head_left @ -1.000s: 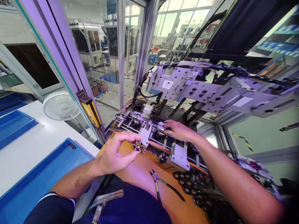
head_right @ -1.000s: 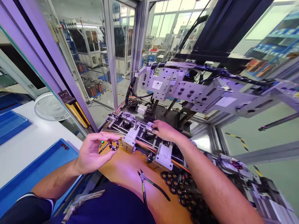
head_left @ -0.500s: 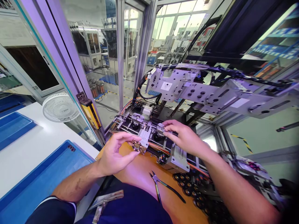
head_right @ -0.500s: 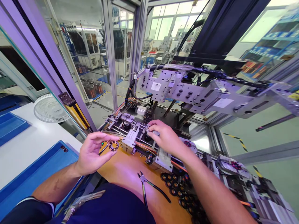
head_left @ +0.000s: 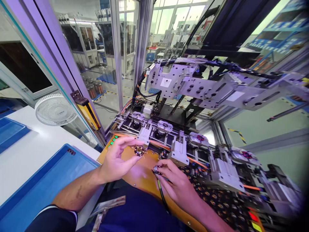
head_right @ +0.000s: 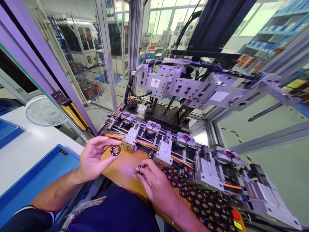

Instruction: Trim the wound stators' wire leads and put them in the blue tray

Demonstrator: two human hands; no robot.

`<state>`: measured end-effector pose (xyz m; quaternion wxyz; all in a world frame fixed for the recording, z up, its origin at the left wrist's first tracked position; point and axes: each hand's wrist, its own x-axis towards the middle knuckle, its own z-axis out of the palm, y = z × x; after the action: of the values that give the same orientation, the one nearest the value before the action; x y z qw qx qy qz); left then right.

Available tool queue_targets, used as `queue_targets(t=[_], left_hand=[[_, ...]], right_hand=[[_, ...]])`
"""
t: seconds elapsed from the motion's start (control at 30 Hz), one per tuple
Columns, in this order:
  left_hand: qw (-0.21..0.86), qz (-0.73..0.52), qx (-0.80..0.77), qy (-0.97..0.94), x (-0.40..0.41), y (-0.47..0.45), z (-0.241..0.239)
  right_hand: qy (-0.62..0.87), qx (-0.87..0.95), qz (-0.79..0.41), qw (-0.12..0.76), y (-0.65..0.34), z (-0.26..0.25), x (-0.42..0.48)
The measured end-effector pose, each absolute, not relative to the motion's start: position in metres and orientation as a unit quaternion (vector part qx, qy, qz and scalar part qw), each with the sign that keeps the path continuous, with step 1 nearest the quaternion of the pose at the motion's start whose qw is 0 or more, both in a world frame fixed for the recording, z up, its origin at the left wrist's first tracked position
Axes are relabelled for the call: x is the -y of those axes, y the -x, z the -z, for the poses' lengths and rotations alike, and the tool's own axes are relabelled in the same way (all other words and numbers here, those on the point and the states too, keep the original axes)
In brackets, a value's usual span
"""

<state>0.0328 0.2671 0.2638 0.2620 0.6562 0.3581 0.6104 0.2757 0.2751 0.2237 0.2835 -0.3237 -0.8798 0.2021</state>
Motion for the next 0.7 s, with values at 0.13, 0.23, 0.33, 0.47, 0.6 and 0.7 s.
queue_targets(t=[0.13, 0.23, 0.33, 0.47, 0.6, 0.7], left_hand=[[0.241, -0.606, -0.381, -0.655, -0.264, -0.034, -0.256], [0.24, -0.562, -0.448, -0.652, -0.265, -0.032, -0.232], [0.257, -0.478, -0.546, -0.639, -0.267, -0.029, -0.186], [0.257, -0.427, -0.602, -0.623, -0.268, -0.028, -0.121], [0.232, -0.409, -0.62, -0.628, -0.273, -0.032, -0.09], [0.204, -0.4, -0.617, -0.646, -0.278, -0.035, -0.086]], right_hand=[[0.344, 0.875, -0.208, 0.271, -0.27, -0.206, -0.265], [0.348, 0.874, -0.213, 0.263, -0.262, -0.185, -0.263], [0.36, 0.874, -0.208, 0.252, -0.252, -0.156, -0.265], [0.382, 0.875, -0.185, 0.235, -0.239, -0.122, -0.275], [0.391, 0.88, -0.151, 0.222, -0.223, -0.098, -0.292], [0.398, 0.882, -0.114, 0.223, -0.207, -0.087, -0.302]])
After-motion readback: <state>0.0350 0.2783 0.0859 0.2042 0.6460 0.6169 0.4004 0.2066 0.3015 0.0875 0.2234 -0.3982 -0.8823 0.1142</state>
